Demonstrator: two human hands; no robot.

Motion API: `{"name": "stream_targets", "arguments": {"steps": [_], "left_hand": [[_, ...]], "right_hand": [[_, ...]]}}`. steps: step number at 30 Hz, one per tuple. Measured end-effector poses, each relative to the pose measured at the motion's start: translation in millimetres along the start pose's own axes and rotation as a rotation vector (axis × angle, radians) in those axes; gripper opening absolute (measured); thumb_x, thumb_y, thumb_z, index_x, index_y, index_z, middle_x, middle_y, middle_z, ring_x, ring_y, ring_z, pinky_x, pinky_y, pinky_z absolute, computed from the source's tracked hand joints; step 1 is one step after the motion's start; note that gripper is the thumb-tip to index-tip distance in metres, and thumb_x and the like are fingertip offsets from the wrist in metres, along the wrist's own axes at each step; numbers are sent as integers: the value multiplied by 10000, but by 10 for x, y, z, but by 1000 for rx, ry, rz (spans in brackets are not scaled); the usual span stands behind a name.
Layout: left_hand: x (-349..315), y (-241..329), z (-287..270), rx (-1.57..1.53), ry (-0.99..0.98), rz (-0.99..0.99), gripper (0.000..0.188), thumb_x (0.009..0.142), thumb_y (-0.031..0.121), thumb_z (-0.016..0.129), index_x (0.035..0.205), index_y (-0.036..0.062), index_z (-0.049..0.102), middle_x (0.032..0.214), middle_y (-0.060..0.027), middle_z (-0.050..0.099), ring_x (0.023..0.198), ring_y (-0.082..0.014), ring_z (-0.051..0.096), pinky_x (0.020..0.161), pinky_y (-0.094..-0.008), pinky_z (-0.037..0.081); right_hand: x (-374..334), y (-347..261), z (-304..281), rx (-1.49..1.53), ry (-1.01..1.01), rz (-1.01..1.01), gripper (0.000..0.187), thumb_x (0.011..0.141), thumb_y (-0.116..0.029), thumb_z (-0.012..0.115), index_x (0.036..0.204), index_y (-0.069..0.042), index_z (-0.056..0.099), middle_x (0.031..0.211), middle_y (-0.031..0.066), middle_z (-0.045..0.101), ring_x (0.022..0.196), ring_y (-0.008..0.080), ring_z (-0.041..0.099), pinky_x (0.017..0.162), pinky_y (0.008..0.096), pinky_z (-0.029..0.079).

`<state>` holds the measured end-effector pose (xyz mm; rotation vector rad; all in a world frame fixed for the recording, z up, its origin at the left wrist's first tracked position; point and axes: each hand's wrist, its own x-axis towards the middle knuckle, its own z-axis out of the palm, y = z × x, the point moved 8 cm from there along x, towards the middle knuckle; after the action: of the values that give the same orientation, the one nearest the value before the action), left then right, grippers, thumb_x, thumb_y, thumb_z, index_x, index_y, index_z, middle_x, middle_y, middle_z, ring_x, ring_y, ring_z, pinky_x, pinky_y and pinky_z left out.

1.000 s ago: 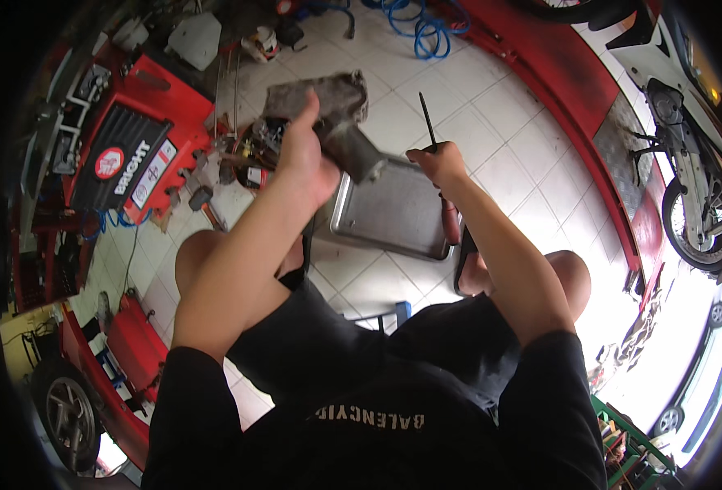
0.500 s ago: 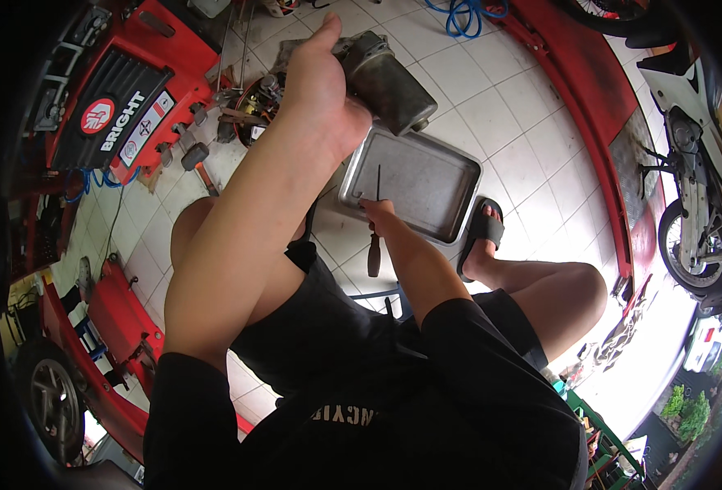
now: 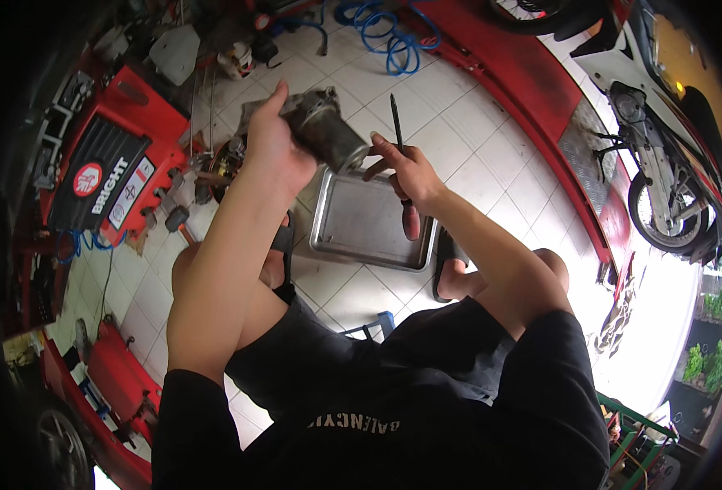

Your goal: The person sits in a workshop and uses a screwdriver to disassemble a cylindrical mechanical part, removing internal components and placing them into a metal tray. They continue to use the screwdriver to pry and extract parts from the housing.

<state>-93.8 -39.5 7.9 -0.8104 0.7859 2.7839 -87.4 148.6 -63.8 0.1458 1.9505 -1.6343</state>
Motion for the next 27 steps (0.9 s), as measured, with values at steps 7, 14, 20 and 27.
{"name": "stream_targets", "arguments": {"steps": [7,14,20,27], "left_hand": [[-14,-335,-21,198,-10,-68,516,1045,467,474,1300,26,557,1233,-132,648,1155,-284,617,1065,-460,440],[-20,-607,116,381,-120,-162,632,1018,582,435,1322,42,557,1254,-119,631,1190,-300,571,1082,-570,382],[-141,-448,290,731,-224,-38,703,969,681,461,1350,101,577,1313,-104,597,1225,-307,521,1030,-586,408],[8,-652,364,378,-591,-41,677,992,631,487,1420,108,514,1374,-156,579,1246,-307,580,1050,-454,478]], "right_hand": [[-781,-638,148,-418,349,-512,747,856,-581,739,1155,99,660,726,211,666,606,248,641,629,394,514],[-720,-406,-42,-272,277,-356,562,827,-476,805,1025,43,722,599,85,615,478,146,505,514,344,453],[-748,-287,-7,717,-72,-11,344,971,-442,647,992,-99,663,735,74,656,467,53,265,457,259,210],[-793,-339,197,899,-209,131,356,1004,-505,544,1068,-157,582,875,115,689,456,58,234,448,239,202]]}}
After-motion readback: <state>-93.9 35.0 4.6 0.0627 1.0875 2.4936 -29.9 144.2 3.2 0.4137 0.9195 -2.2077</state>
